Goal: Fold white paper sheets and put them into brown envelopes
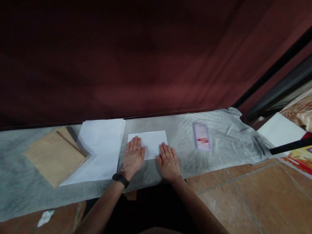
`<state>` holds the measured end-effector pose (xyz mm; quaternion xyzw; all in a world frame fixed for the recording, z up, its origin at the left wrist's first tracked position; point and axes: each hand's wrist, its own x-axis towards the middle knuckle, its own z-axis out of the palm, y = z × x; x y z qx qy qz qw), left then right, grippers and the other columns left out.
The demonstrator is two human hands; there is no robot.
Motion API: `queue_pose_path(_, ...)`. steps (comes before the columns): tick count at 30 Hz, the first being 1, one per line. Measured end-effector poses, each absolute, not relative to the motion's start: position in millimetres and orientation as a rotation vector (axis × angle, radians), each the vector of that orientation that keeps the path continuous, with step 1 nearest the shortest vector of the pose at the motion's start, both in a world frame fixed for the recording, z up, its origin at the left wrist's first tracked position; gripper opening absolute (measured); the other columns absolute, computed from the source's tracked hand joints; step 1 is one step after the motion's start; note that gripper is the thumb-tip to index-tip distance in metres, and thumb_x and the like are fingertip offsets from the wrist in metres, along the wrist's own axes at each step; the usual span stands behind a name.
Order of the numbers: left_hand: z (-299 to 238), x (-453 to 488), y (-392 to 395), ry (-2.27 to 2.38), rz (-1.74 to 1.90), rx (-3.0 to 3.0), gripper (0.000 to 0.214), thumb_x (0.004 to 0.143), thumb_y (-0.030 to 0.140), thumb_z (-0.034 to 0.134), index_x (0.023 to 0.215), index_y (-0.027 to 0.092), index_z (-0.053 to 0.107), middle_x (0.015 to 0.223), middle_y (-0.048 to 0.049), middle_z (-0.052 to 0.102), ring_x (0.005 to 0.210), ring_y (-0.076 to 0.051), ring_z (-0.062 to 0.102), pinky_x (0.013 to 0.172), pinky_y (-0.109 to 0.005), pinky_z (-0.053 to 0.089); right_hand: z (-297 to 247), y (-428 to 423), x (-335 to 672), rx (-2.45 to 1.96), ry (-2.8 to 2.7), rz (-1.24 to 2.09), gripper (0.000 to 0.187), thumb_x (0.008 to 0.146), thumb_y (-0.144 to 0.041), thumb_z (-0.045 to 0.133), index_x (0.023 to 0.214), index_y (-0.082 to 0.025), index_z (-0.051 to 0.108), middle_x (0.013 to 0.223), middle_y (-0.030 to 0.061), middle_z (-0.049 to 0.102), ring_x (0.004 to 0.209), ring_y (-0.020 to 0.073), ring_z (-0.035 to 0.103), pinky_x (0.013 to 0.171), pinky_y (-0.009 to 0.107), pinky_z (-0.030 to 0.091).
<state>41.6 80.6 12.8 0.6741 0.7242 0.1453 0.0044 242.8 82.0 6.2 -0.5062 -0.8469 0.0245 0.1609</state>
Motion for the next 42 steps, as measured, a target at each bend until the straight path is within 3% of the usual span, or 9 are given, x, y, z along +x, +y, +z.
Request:
queue_pose_path(8, 12.4, 78.6, 104.3, 2.042, 0.463, 2.278, 0.057, 0.104, 0.030, 0.026, 0.154, 0.007, 0.039, 0.163, -0.0137, 0.038, 0.155, -0.024, 0.027, 0.127, -0.045, 0.024, 5.6, 82.1, 241.6, -1.453, -2.409, 0.071, 0.053, 0.107, -0.032, 0.035, 0.157, -0.013, 0.038, 0.159, 0.0127, 0.044, 0.150, 0.0272, 0.038, 0.124, 0.048, 0.026)
queue_pose_path(19, 5.3, 39.7, 114.3, 2.201, 0.491, 2.160, 0.062, 0.102, 0.031, 0.027, 0.160, 0.009, 0.027, 0.163, -0.0151, 0.036, 0.155, -0.024, 0.027, 0.127, -0.047, 0.022, 8.4, 82.5, 240.5, -1.461, -2.385, 0.105, 0.055, 0.106, -0.033, 0.037, 0.157, -0.014, 0.039, 0.160, 0.0116, 0.043, 0.149, 0.0277, 0.039, 0.124, 0.047, 0.026)
queue_pose_path(29, 6.5, 36.1, 91.7, 2.377, 0.490, 2.054, 0.062, 0.103, 0.034, 0.028, 0.156, 0.004, 0.035, 0.163, -0.0205, 0.035, 0.155, -0.029, 0.025, 0.126, -0.050, 0.025, 8.4, 81.8, 239.1, -1.448, -2.357, 0.114, 0.054, 0.107, -0.033, 0.036, 0.157, -0.014, 0.039, 0.160, 0.0113, 0.043, 0.148, 0.0284, 0.041, 0.123, 0.048, 0.026)
queue_pose_path(35, 12.6, 58.8, 53.1, 2.188, 0.460, 2.233, 0.056, 0.105, 0.034, 0.030, 0.158, 0.019, 0.035, 0.163, -0.0091, 0.038, 0.156, -0.026, 0.024, 0.127, -0.051, 0.025, 8.1, 83.9, 240.8, -1.452, -2.368, 0.110, 0.051, 0.109, -0.032, 0.033, 0.155, -0.014, 0.042, 0.159, 0.0122, 0.044, 0.148, 0.0278, 0.040, 0.123, 0.049, 0.027)
queue_pose_path(42, 22.4, 61.9, 43.3, 2.108, 0.316, 2.296, 0.055, 0.103, 0.025, 0.030, 0.155, 0.014, 0.042, 0.163, -0.0103, 0.038, 0.156, -0.028, 0.023, 0.127, -0.052, 0.024, 9.5, 94.9, 203.4, -1.238, -2.439, 0.284, 0.050, 0.109, -0.028, 0.028, 0.153, -0.012, 0.045, 0.159, 0.0127, 0.045, 0.151, 0.0224, 0.036, 0.124, 0.046, 0.029)
